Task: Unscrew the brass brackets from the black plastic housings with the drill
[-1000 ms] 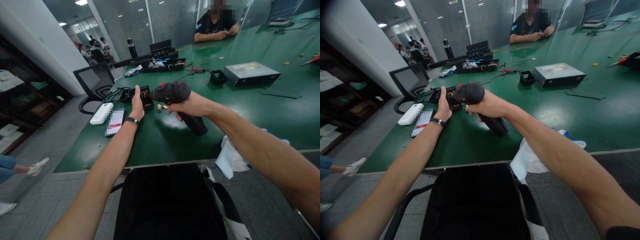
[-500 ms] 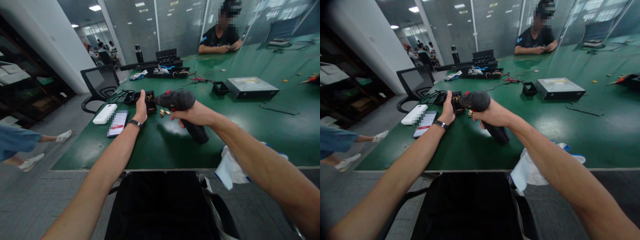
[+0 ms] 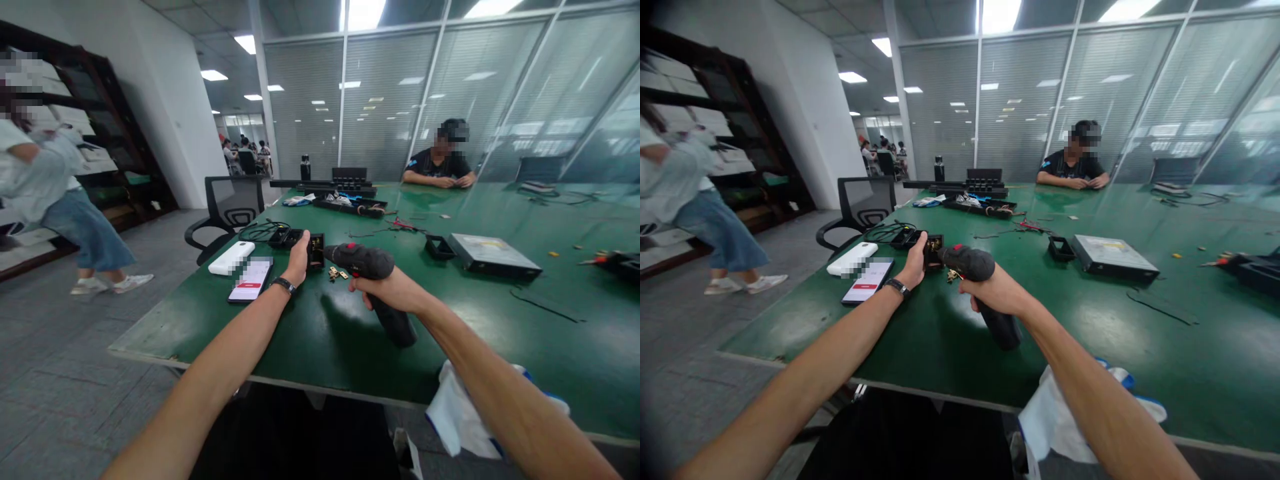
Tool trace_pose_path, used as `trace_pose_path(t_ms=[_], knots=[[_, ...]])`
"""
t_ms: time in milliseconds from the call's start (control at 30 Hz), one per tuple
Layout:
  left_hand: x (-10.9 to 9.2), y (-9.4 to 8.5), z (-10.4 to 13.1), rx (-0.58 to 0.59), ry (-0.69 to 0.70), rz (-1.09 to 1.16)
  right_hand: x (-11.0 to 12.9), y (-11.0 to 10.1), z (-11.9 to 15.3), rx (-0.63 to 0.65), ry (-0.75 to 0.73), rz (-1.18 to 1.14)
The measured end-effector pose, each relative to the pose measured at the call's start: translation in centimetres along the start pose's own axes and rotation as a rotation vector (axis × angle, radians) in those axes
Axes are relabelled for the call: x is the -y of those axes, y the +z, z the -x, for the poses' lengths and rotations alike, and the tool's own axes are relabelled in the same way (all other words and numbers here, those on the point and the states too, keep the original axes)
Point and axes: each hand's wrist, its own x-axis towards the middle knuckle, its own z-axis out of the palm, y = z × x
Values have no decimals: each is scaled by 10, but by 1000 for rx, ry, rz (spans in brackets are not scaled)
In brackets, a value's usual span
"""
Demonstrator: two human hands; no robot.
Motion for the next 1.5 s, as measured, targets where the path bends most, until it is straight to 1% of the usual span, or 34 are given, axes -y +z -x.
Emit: trace_pose_path(t_ms=[100,267,400,600,800,1133,1367,1500], knots=[[0,-1,1,24,40,-45,2,2,1,-1,-24,-20],[-2,-2,1,14,32,-65,1,4,2,0,-62,-48],[-4,-1,4,34,38,-65,0,5,1,-4,-71,-73],[-8,1,8,40,40,-49,-2,2,0,-9,-55,-82],[-6,2,5,44,37,-27,-9,-1,-5,-11,8,-35],[-1,0,0,58,51,-15,-11,-2,-4,-16,-2,35],[0,2,1,26,73,-61,-11,-2,-3,-30,17,32],[0,2,1,35,63,-49,-14,-4,-5,-34,13,28]])
